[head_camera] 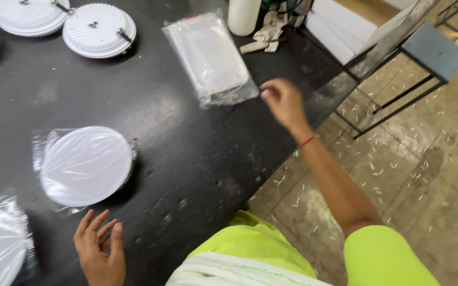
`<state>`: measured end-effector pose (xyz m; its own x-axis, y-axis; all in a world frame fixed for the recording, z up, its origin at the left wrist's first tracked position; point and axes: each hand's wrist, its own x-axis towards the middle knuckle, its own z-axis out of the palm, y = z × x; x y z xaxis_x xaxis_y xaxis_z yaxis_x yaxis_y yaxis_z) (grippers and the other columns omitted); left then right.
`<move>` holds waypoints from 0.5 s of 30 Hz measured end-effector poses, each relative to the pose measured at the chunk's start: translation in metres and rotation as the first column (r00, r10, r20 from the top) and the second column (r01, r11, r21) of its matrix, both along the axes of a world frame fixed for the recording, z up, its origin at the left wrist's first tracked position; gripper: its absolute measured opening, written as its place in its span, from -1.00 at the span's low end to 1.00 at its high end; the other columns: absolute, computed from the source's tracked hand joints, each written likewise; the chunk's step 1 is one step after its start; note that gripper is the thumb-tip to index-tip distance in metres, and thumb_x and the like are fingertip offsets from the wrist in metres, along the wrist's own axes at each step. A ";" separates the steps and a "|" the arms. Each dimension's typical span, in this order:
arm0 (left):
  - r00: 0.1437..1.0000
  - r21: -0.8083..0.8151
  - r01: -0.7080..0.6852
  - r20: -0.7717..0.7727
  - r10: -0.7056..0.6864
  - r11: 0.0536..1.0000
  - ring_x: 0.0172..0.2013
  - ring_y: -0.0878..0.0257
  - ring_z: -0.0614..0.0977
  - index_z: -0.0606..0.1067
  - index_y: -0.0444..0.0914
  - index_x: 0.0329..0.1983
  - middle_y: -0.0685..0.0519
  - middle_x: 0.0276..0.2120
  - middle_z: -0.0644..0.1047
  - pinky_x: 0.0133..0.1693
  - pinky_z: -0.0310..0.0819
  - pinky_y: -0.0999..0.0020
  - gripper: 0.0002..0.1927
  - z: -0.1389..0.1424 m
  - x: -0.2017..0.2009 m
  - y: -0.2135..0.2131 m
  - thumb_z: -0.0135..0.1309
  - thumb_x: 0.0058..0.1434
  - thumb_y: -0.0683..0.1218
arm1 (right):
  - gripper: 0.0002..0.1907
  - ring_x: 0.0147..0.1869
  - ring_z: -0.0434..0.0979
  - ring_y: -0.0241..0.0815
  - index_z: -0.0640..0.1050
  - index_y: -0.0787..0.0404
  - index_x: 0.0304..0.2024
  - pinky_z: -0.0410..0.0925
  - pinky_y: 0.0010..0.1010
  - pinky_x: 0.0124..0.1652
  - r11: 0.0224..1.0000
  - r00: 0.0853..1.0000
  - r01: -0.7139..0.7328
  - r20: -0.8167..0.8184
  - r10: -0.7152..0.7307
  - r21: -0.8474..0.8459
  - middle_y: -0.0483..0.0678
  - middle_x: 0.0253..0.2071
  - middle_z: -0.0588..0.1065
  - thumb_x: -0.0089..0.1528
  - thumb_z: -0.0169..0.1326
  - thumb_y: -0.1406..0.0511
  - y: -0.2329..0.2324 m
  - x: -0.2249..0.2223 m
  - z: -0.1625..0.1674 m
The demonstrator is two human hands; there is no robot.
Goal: The person packs round LED ceiling lights at a workbench. They place each light into a clear plastic bag, fold and tuck the bag closed around the light, then set the wrapped light into a white cardboard box and fold the box flaps shut, repeating for several lights.
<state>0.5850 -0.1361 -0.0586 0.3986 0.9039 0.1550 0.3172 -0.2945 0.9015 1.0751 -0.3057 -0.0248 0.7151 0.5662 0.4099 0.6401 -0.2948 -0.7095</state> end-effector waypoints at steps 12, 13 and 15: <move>0.984 -0.013 0.177 0.001 -0.177 0.984 -0.04 0.18 0.66 0.54 -0.29 0.03 -0.08 0.29 0.36 -0.10 0.60 0.34 -0.73 0.009 0.202 -0.111 0.09 0.27 -0.19 | -0.62 -0.05 0.55 0.24 0.60 0.27 -0.15 0.40 0.01 -0.12 0.797 0.749 0.499 0.631 -0.200 -0.340 0.20 -0.15 0.55 0.05 0.37 0.24 -0.104 0.356 0.022; 0.979 -0.015 0.203 0.019 -0.203 0.979 -0.05 0.18 0.66 0.54 -0.29 0.02 -0.08 0.28 0.37 -0.09 0.61 0.35 -0.74 0.015 0.213 -0.115 0.09 0.26 -0.19 | -0.69 -0.07 0.56 0.26 0.63 0.25 -0.18 0.40 0.04 -0.14 0.774 0.821 0.468 0.533 -0.203 -0.426 0.21 -0.17 0.57 0.09 0.37 0.24 -0.107 0.366 0.022; 0.974 -0.059 0.227 0.006 -0.227 0.972 -0.09 0.19 0.68 0.54 -0.29 0.01 -0.05 0.26 0.39 -0.13 0.62 0.35 -0.74 0.026 0.233 -0.119 0.10 0.25 -0.19 | -0.71 -0.13 0.57 0.29 0.63 0.28 -0.24 0.40 0.06 -0.17 0.780 0.791 0.476 0.586 -0.177 -0.407 0.25 -0.23 0.57 0.10 0.37 0.23 -0.115 0.382 0.028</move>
<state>0.8182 -0.2548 -0.0325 0.5946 0.7973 0.1037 0.2487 -0.3050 0.9193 1.4571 -0.4204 0.0032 0.6770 0.5612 0.4761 0.6391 -0.7692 -0.0022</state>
